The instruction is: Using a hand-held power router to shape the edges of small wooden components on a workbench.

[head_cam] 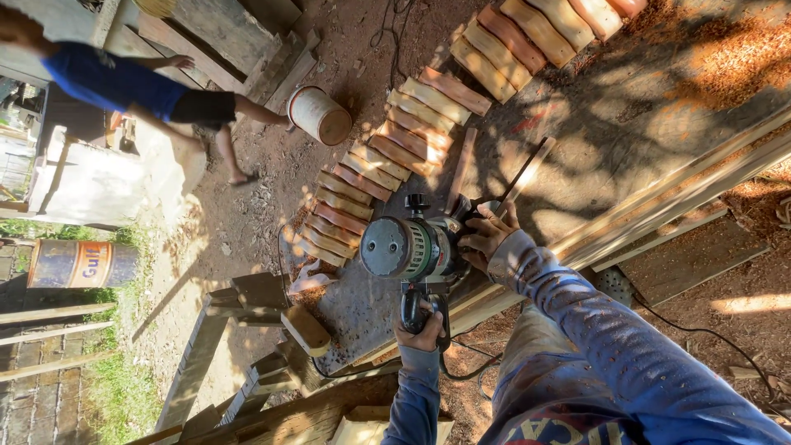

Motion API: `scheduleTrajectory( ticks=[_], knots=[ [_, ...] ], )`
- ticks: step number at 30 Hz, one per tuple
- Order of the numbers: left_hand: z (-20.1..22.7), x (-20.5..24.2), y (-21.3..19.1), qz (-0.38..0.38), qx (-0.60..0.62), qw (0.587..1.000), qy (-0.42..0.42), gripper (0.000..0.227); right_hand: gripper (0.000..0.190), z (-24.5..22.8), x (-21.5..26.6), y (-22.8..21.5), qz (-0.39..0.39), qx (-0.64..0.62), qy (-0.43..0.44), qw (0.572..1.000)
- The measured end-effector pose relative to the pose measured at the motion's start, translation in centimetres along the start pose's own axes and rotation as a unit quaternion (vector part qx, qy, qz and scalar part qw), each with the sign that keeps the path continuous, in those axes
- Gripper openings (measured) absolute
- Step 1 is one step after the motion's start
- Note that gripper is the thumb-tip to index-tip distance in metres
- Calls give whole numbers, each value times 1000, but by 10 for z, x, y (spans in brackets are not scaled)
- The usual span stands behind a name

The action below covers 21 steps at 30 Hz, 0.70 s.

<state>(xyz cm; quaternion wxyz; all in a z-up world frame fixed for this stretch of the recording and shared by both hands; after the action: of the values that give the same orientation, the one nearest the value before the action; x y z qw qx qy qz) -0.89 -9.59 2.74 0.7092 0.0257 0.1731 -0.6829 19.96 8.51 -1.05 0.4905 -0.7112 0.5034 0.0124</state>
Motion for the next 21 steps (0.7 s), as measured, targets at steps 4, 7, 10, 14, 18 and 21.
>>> scheduleTrajectory(
  ticks=[4,7,10,14,18,21],
  knots=[
    [-3,9,4,11,3,1000,10,18,30,1,0,7,-16,22,15,1000],
    [-13,16,3,27,27,999,23,21,28,-5,-2,3,-27,21,22,999],
    [-5,22,10,64,73,994,-41,24,29,-14,-6,-21,-97,9,28,995],
    [-11,32,13,101,131,981,-105,30,34,-22,-9,-38,-157,-15,27,987],
    [-1,36,21,103,115,982,-109,32,35,-20,-12,-31,-230,-4,44,972],
    [-2,36,24,114,116,981,-102,35,33,-18,-13,-27,-246,0,42,968]
  ],
)
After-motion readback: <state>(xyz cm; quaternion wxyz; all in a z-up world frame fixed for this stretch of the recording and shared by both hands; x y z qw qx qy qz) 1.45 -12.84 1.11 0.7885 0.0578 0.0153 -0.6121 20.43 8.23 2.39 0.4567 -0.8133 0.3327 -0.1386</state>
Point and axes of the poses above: each hand's wrist, its own x-axis away from the middle knuckle, its own y-axis out of the palm, z = x × y, the point moved 4 cm from there along -x, towards the middle knuckle, and after that the axes turned 15 degrees about -z, right-handed, at the moved point
